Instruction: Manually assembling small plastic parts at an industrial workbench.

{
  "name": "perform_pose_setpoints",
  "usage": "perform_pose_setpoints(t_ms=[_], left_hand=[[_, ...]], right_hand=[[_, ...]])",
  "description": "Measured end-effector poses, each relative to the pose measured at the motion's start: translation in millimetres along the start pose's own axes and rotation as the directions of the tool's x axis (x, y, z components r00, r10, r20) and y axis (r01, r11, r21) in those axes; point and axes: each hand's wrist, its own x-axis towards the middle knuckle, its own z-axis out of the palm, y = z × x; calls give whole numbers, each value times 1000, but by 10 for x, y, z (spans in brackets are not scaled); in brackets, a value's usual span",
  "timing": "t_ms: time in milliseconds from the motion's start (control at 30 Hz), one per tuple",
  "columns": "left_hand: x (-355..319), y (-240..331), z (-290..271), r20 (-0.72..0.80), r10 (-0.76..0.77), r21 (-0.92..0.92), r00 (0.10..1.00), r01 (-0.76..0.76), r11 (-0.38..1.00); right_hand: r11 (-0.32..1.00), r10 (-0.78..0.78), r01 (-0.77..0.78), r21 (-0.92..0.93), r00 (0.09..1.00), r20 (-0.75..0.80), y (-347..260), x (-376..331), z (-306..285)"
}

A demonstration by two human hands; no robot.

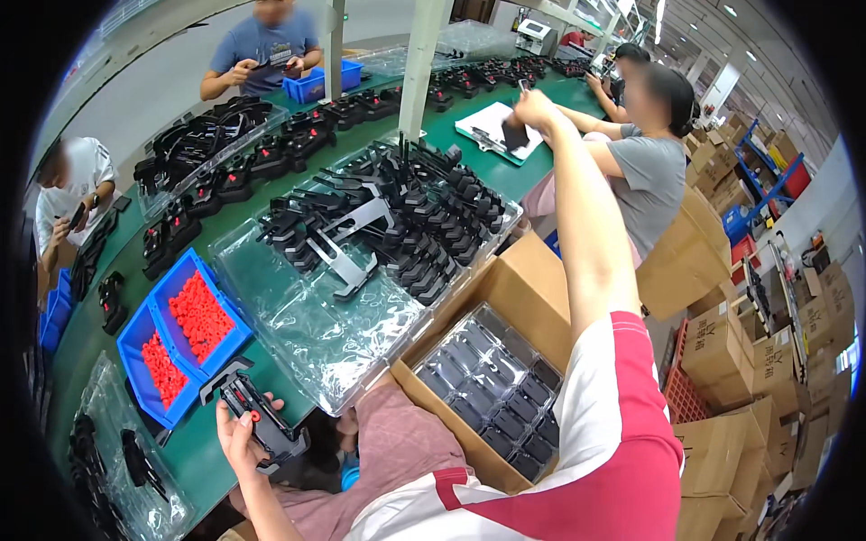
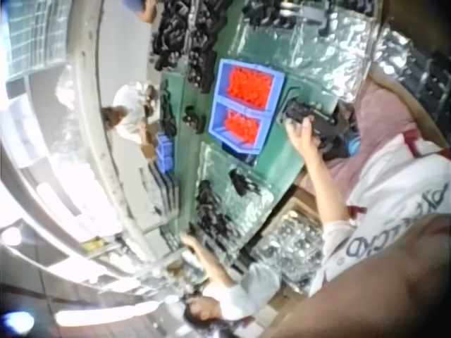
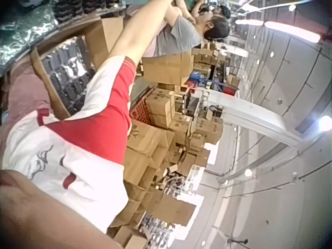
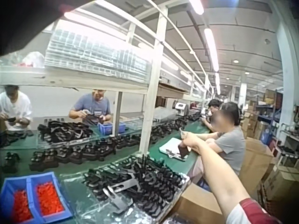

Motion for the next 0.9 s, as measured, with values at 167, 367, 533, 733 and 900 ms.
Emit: perform_pose_setpoints(t_ms=[167, 367, 533, 733, 900], left_hand=[[-20, -43, -82, -8, 63, 34, 998, -63, 997], [-97, 2, -107, 10, -37, 44, 999, 37, 998], [-427, -64, 7, -94, 6, 309, 996, 23, 951], [-830, -60, 151, -231, -37, 206, 972, 86, 975], [-1029, -115, -80, -209, -126, 11, 970, 132, 991]], right_hand=[[931, 12, -111, 348, 961, 275, -1267, -1232, 24], [520, -596, -280, 807, 558, 578, -1447, -3260, 540], [485, -369, -553, 677, 573, 732, -1708, -4095, 1117], [505, -427, -487, 712, 576, 697, -1865, -4378, 1378], [605, -478, -371, 705, 539, 694, -1915, -4478, 1444]])
